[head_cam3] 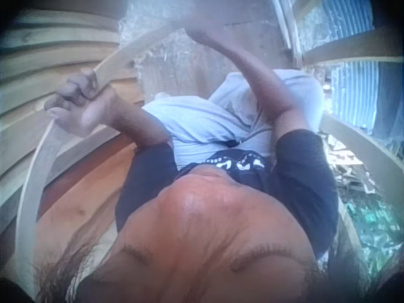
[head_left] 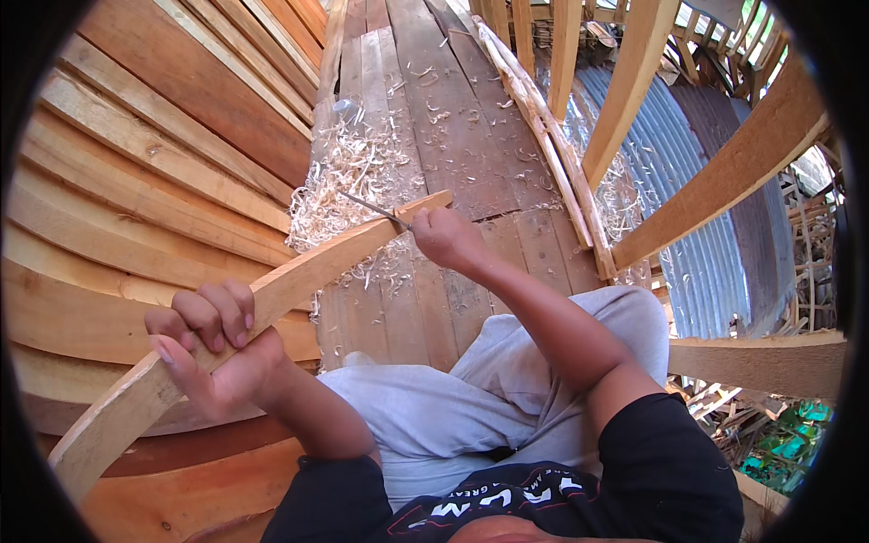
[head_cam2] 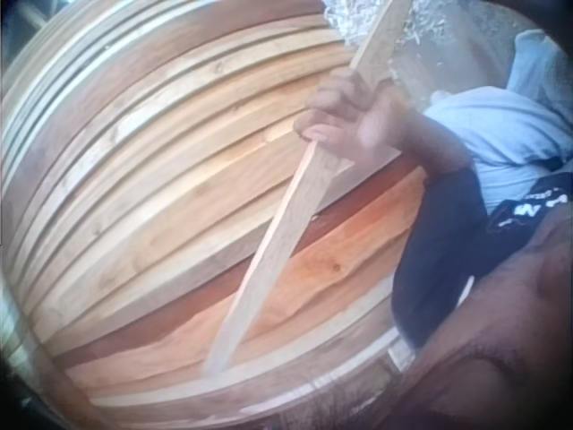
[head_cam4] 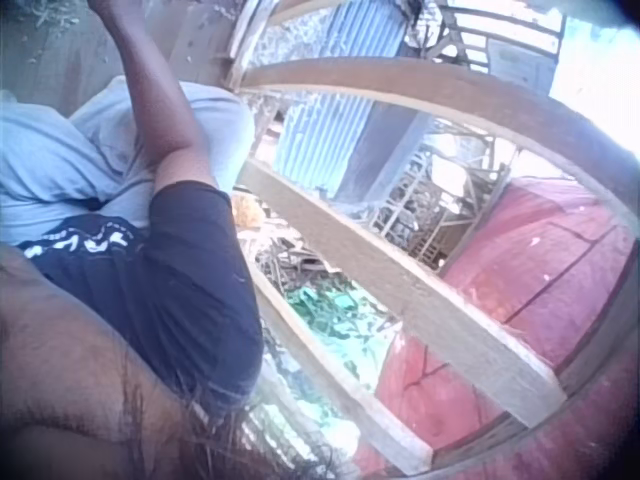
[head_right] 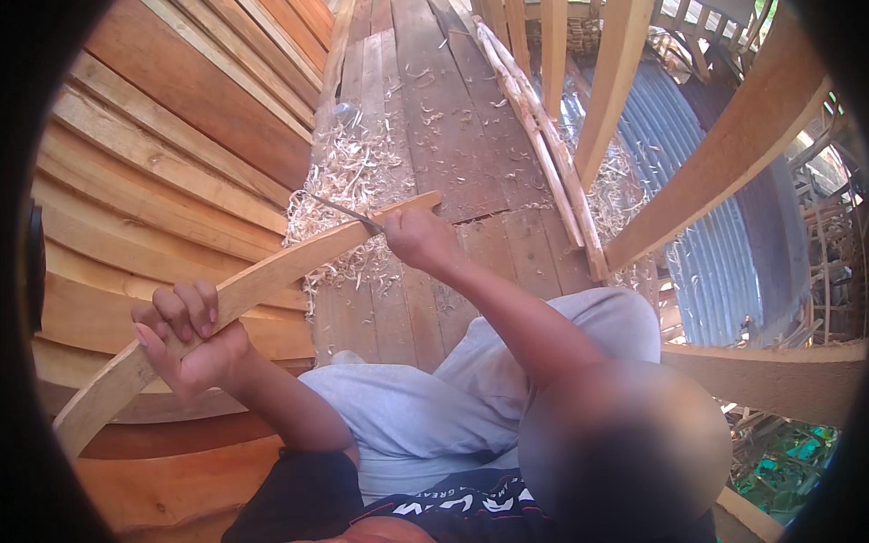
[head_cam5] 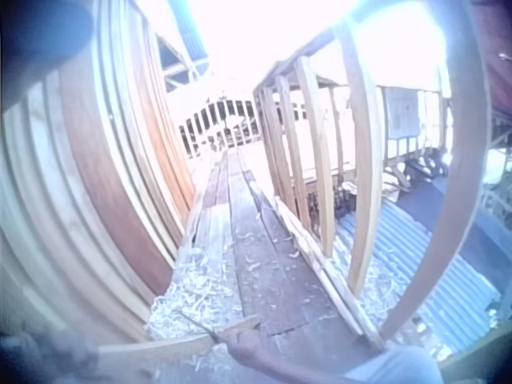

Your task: The person sits cross-legged on a wooden floor and uses a knife to carve a long, thin piece of wood. They repeatedly shave off thin layers of wood, creating shavings that accumulate on the floor.

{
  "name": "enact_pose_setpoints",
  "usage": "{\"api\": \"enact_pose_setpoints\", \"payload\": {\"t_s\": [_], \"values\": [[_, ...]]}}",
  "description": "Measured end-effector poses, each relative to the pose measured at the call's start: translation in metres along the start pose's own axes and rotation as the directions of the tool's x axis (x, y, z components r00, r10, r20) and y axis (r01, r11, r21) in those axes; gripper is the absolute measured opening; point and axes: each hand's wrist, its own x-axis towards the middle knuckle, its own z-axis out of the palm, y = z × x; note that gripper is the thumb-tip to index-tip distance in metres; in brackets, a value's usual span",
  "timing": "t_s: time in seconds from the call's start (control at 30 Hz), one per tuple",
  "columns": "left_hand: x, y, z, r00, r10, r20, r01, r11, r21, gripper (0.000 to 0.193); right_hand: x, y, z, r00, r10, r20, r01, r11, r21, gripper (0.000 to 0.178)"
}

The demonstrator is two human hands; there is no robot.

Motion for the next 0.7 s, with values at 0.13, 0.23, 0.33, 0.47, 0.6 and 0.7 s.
{"api": "enact_pose_setpoints", "payload": {"t_s": [0.13,0.23,0.33,0.47,0.6,0.7], "values": [[0.003,0.001,-0.014,0.997,-0.028,0.077,0.033,0.997,-0.065,0.031,-0.02,-0.025,-0.004,0.998,0.012,0.056,-0.012,1.0,0.007,0.052],[0.0,0.002,-0.022,0.982,-0.006,0.188,0.018,0.998,-0.06,0.033,-0.043,-0.062,-0.011,0.992,-0.056,0.117,0.058,0.998,-0.009,0.051],[-0.002,0.001,-0.008,0.975,0.0,0.223,0.014,0.998,-0.061,0.033,-0.011,-0.011,0.002,0.997,-0.076,-0.016,0.076,0.997,-0.033,0.051],[0.004,-0.001,-0.015,0.984,0.009,0.178,0.004,0.997,-0.072,0.031,0.003,-0.004,0.005,1.0,0.024,-0.009,-0.024,1.0,-0.001,0.052],[0.001,0.001,-0.026,0.981,0.006,0.192,0.01,0.996,-0.085,0.03,-0.047,-0.057,-0.009,0.992,-0.125,-0.019,0.124,0.992,-0.032,0.057],[0.0,0.0,-0.01,0.986,0.0,0.167,0.014,0.996,-0.084,0.029,-0.002,-0.003,0.007,0.974,-0.195,-0.113,0.196,0.981,0.001,0.057]]}}
